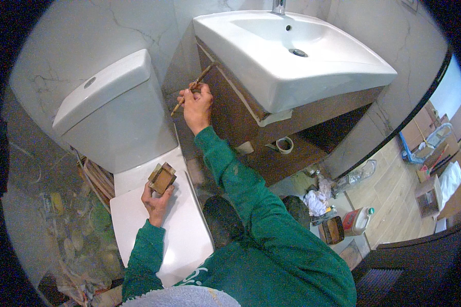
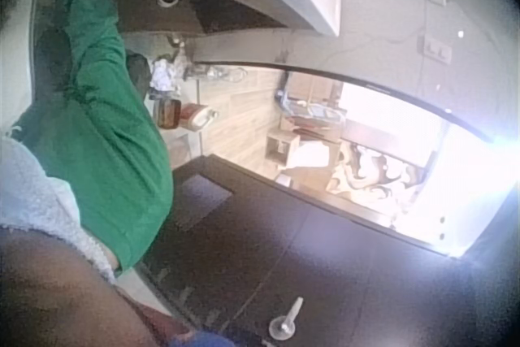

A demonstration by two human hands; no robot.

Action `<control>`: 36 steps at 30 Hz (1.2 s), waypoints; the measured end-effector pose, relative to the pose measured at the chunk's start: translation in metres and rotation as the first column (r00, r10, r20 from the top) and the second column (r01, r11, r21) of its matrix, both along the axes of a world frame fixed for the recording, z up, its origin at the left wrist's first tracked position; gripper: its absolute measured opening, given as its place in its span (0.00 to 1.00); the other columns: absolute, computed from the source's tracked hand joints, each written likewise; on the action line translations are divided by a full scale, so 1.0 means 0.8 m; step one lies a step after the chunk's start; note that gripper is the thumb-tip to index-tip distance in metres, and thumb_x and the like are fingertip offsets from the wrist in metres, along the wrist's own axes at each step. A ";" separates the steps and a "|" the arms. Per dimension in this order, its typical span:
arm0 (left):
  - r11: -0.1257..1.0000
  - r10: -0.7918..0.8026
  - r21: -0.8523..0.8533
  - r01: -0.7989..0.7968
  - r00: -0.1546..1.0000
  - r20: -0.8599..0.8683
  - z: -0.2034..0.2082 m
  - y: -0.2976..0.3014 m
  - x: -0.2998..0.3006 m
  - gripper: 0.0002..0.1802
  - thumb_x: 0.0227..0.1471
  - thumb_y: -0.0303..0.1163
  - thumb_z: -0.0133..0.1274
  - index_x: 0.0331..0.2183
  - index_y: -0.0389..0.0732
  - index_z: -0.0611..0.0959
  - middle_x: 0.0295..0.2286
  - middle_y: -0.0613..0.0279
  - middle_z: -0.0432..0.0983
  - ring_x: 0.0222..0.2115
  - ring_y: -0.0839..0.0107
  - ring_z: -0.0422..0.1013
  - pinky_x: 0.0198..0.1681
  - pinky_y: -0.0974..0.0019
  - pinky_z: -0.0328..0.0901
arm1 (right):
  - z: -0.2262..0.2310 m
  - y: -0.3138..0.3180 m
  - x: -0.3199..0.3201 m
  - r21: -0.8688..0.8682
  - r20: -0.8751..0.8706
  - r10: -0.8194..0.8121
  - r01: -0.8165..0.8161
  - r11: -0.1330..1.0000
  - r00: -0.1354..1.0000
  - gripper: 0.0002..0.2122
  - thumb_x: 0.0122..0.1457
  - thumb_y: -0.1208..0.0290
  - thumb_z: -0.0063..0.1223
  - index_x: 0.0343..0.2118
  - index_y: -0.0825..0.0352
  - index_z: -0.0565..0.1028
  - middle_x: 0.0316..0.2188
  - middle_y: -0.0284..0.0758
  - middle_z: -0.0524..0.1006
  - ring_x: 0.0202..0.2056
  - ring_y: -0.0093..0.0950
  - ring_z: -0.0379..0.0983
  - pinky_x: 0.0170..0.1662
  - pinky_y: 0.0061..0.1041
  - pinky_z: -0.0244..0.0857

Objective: The person sits on the bathroom floor and uses a paintbrush to apply brown paint to the edges of a wooden cabinet under the sink. They repeatedly dip the brush into a small container and paint the cabinet's side and top edge.

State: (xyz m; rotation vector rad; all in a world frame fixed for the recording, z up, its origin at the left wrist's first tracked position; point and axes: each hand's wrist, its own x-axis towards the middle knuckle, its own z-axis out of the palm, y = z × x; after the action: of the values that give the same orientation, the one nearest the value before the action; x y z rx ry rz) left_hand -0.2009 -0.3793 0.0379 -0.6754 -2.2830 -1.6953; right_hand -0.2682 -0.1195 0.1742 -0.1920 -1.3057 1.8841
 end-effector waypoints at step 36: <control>1.000 -0.007 -0.007 0.007 1.000 0.011 -0.005 -0.001 -0.002 0.33 0.40 0.34 0.73 0.48 0.33 0.78 0.40 0.53 0.80 0.40 0.63 0.77 0.47 0.63 0.72 | 0.013 0.011 -0.032 -0.012 0.052 0.008 -0.007 1.000 0.999 0.07 0.65 0.80 0.47 0.44 0.72 0.67 0.34 0.45 0.80 0.30 0.32 0.81 0.29 0.25 0.74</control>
State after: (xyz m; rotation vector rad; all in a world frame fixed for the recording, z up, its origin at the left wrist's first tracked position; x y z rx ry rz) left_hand -0.2026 -0.3800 0.0337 -0.6783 -2.2972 -1.6992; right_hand -0.2941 -0.1105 0.1849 -0.2438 -1.3316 1.9053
